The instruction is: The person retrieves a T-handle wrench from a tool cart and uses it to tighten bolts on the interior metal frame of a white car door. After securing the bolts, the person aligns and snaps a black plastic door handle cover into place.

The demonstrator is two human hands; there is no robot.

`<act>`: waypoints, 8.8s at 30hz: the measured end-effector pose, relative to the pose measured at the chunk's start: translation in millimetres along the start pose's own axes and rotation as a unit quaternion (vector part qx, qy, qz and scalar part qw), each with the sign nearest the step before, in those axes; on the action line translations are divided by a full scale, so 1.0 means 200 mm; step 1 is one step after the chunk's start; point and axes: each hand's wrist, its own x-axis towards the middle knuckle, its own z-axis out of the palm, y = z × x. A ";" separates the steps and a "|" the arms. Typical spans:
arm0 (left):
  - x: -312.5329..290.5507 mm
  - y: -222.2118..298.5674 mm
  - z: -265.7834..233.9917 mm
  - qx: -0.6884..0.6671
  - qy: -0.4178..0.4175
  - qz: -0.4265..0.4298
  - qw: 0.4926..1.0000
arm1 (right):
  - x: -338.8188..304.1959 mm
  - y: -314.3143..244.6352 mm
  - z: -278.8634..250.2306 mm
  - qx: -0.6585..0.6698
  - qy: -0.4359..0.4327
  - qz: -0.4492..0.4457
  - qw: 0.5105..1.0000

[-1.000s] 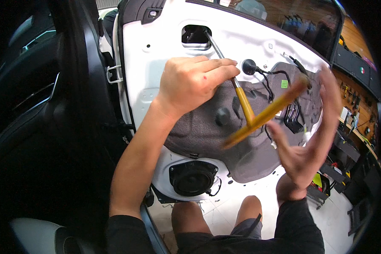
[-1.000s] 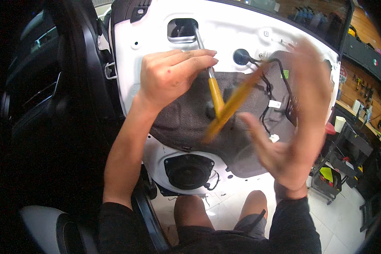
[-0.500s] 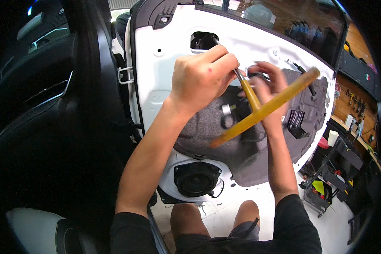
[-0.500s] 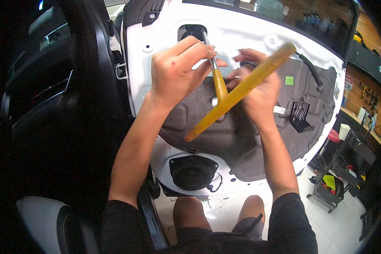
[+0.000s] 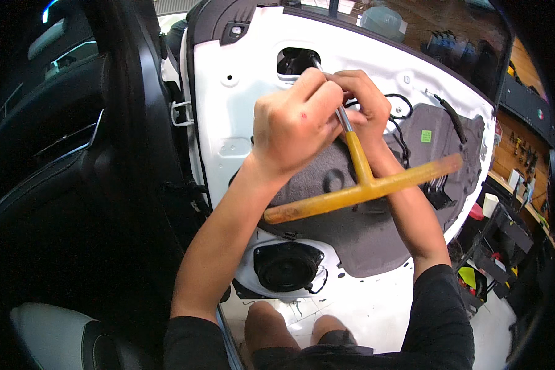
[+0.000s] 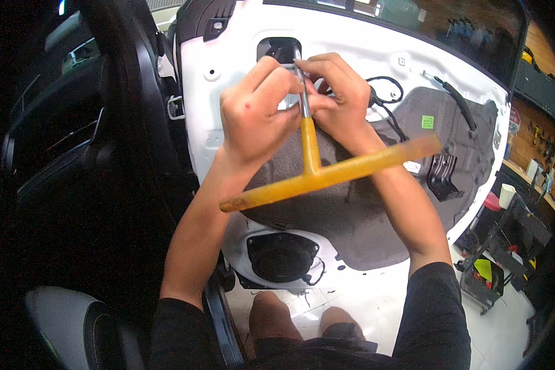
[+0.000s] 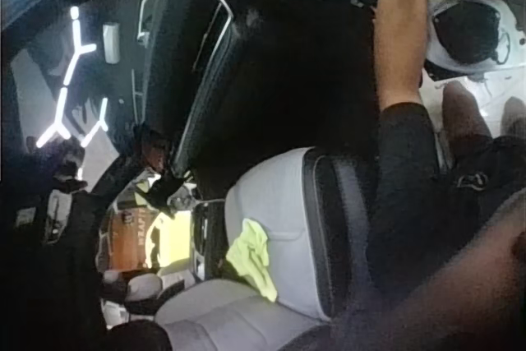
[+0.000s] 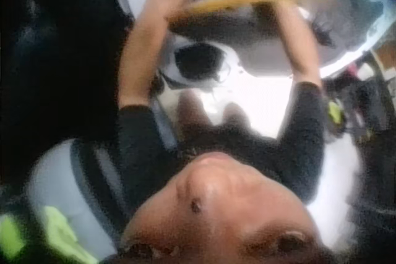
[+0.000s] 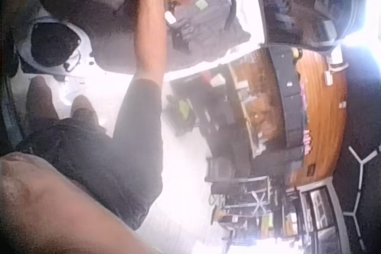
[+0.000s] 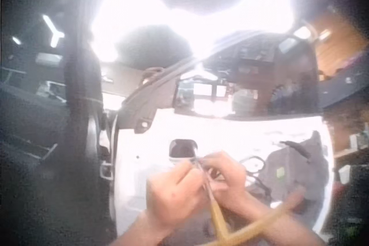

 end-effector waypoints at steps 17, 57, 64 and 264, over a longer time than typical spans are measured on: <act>-0.01 0.01 -0.05 0.001 -0.093 -0.002 0.996 | -0.05 0.09 0.02 0.017 -0.020 0.023 0.999; -0.05 0.03 -0.03 0.043 -0.020 0.040 0.998 | -0.02 0.08 0.07 -0.102 -0.046 -0.040 0.993; -0.12 0.00 -0.09 -0.023 -0.123 0.056 0.991 | -0.02 0.11 0.08 -0.145 -0.058 -0.046 0.987; -0.13 -0.01 -0.04 0.155 -0.064 -0.147 0.975 | 0.01 -0.03 0.19 -0.064 -0.024 0.059 0.996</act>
